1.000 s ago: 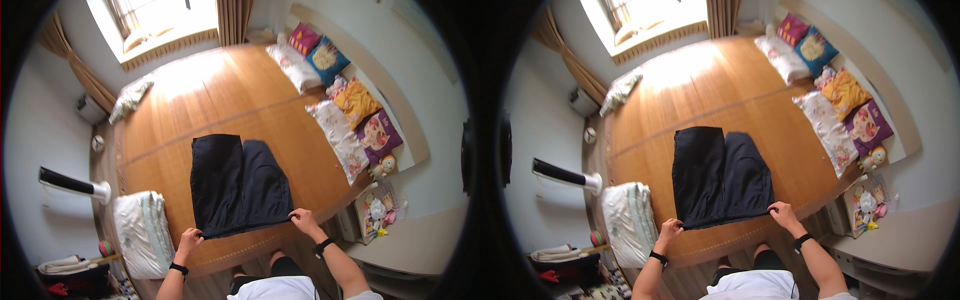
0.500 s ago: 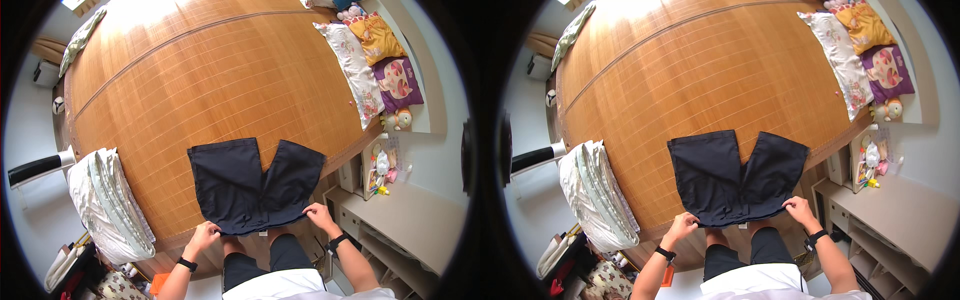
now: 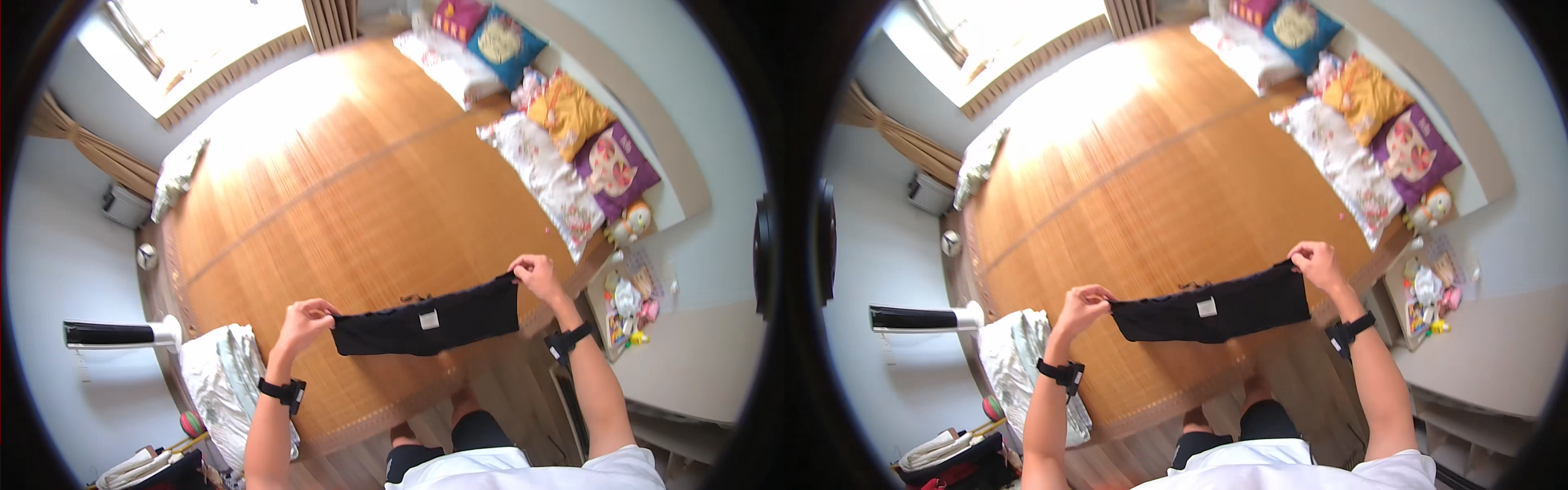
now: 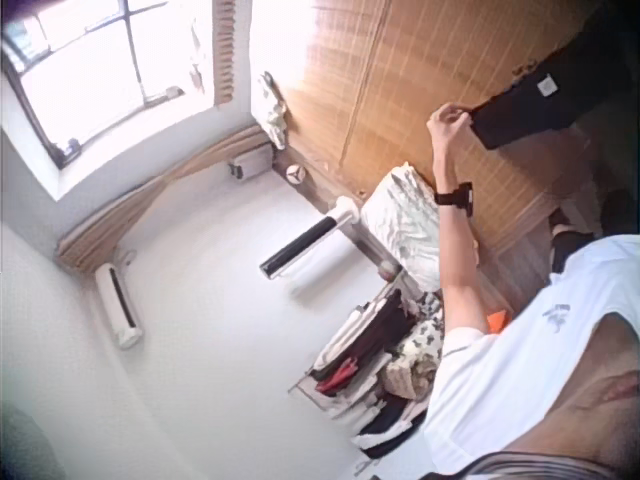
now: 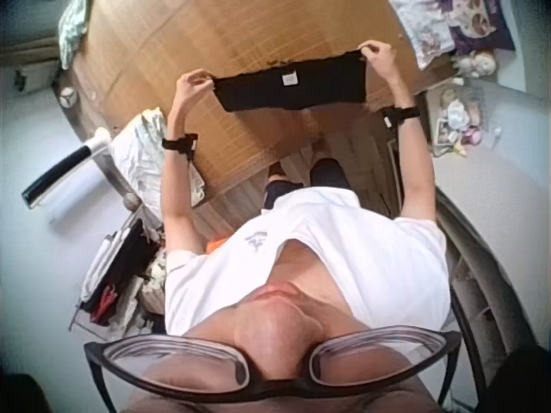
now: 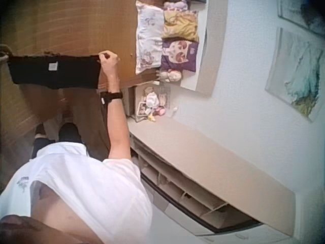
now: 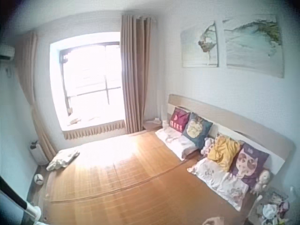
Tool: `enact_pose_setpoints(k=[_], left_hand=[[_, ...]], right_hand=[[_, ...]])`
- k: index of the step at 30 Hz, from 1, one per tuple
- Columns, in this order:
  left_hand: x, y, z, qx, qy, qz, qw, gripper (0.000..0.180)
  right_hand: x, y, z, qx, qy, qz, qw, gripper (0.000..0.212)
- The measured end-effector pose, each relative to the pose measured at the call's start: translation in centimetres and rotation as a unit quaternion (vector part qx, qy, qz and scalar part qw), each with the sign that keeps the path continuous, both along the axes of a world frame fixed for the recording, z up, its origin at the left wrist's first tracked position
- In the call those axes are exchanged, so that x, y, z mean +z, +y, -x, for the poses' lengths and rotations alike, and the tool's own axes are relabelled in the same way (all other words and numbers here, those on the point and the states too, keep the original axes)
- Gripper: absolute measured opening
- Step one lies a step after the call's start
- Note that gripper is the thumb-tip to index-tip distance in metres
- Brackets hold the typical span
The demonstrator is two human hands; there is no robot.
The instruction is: The person folds a light green and white patterned quilt on a bed, arranges several throw pillows and plush toys along the headboard, and then folds a pair of black shorts and a beige garment.
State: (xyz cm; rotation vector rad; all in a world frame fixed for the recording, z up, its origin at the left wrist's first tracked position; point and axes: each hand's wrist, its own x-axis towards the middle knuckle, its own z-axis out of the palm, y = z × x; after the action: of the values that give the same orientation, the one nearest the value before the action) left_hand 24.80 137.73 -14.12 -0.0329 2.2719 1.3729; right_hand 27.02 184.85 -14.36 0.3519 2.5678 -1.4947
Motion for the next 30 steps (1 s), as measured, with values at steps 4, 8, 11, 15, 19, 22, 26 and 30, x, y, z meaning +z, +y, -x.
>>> enact_pose_setpoints(k=[4,8,11,15,19,22,26,30], left_hand=[[12.2,-1.4,7.6,0.081,0.115,-0.091,0.986,0.014],[24.0,-2.2,10.0,0.110,0.275,-0.049,0.954,0.015],[29.7,-1.3,8.9,0.095,0.387,0.041,0.916,0.014],[26.5,-1.3,3.4,0.076,0.423,0.035,0.902,0.022],[17.4,1.5,-5.4,0.026,0.341,0.145,0.928,0.023],[5.6,5.1,-11.0,0.043,0.272,0.145,0.951,0.024],[-10.6,13.2,-17.1,0.114,0.181,0.105,0.971,0.022],[-21.2,19.9,-21.9,0.111,0.077,-0.006,0.991,0.021]], right_hand=[[12.6,-1.2,7.1,0.009,0.130,0.057,0.990,0.011],[19.9,-2.6,8.2,0.034,0.198,0.092,0.975,0.010],[21.0,-2.6,7.7,0.044,0.255,0.092,0.961,0.010],[15.9,-2.6,6.9,0.032,0.286,0.145,0.947,0.012],[4.9,-2.7,6.3,-0.014,0.208,0.129,0.970,0.013],[-5.3,-2.6,6.2,-0.049,0.192,0.097,0.975,0.014],[-19.4,-1.1,3.0,-0.150,0.137,-0.015,0.979,0.031],[-27.3,-5.0,-7.4,-0.213,-0.185,0.198,0.939,0.037]])
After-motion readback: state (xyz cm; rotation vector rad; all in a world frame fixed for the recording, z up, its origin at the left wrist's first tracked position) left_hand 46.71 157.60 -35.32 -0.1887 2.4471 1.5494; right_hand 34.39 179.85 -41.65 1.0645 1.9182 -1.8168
